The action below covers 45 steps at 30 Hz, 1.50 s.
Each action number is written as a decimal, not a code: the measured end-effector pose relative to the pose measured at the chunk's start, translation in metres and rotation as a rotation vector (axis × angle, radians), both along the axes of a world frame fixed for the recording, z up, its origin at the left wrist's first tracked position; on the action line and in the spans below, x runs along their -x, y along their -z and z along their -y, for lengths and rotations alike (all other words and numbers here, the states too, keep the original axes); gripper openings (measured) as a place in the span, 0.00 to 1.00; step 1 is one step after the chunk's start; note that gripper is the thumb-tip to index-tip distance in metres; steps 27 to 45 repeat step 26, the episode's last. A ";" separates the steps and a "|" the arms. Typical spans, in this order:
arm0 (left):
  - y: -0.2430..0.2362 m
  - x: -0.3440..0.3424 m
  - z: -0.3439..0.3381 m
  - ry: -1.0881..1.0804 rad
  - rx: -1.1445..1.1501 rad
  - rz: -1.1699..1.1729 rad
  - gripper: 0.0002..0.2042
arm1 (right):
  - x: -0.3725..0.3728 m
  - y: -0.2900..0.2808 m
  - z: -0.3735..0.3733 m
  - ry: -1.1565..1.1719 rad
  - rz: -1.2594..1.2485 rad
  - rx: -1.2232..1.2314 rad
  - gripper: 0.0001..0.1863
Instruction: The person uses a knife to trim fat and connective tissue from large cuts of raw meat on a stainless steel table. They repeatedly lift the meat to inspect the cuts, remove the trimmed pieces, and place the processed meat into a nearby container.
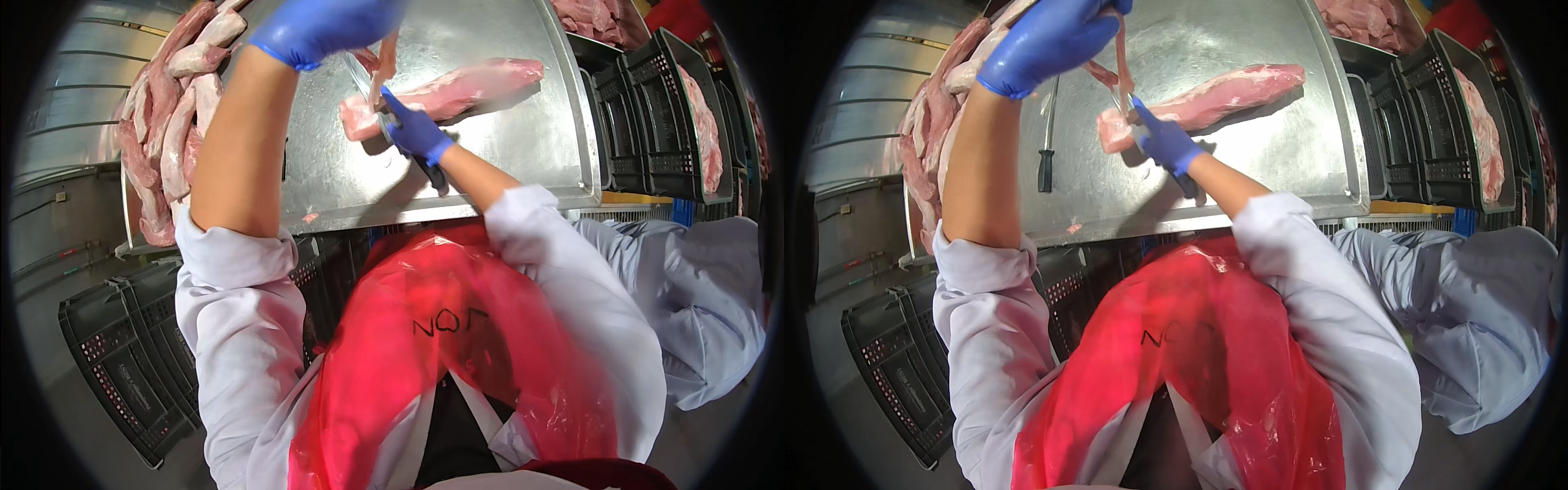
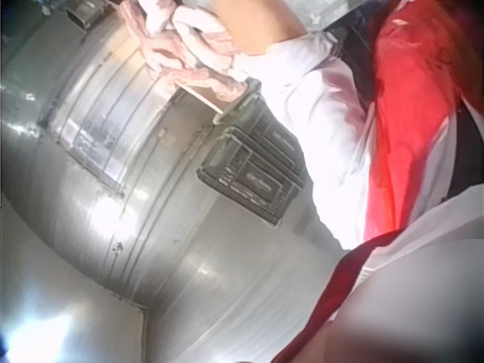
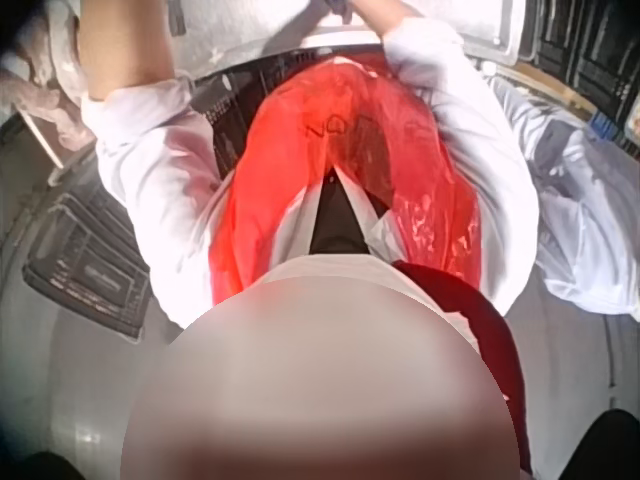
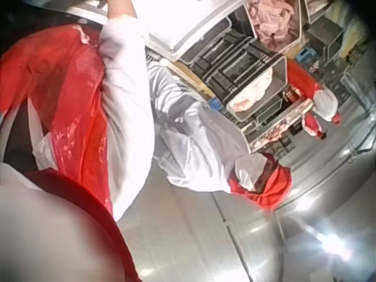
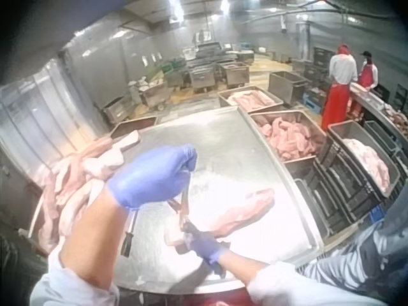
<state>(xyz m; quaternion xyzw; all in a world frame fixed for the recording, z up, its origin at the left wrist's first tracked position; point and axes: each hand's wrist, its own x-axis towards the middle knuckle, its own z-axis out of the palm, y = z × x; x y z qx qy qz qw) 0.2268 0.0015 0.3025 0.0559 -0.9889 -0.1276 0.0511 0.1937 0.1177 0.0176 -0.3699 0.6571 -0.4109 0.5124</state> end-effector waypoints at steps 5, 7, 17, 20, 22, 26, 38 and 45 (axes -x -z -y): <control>-0.037 -0.026 0.016 -0.027 0.113 -0.202 0.04 | -0.050 0.039 -0.071 -0.051 -0.088 0.361 0.42; -0.049 -0.041 0.013 -0.026 0.015 -0.187 0.04 | -0.048 0.014 -0.071 -0.062 0.080 0.263 0.44; -0.108 -0.272 0.022 -0.567 -0.258 -0.547 0.13 | -0.052 0.001 -0.032 -0.405 0.081 0.047 0.39; -0.111 -0.444 -0.014 -0.730 0.111 -0.685 0.21 | 0.004 0.041 -0.079 -0.094 -0.024 0.131 0.36; -0.108 -0.526 -0.056 -0.838 0.174 -0.510 0.21 | 0.041 0.036 -0.092 0.009 -0.188 0.096 0.37; -0.051 -0.633 -0.118 -1.221 0.085 -0.340 0.18 | 0.067 0.031 -0.094 -0.100 -0.342 0.009 0.41; -0.051 -0.633 -0.118 -1.221 0.085 -0.340 0.18 | 0.067 0.031 -0.094 -0.100 -0.342 0.009 0.41; -0.051 -0.633 -0.118 -1.221 0.085 -0.340 0.18 | 0.067 0.031 -0.094 -0.100 -0.342 0.009 0.41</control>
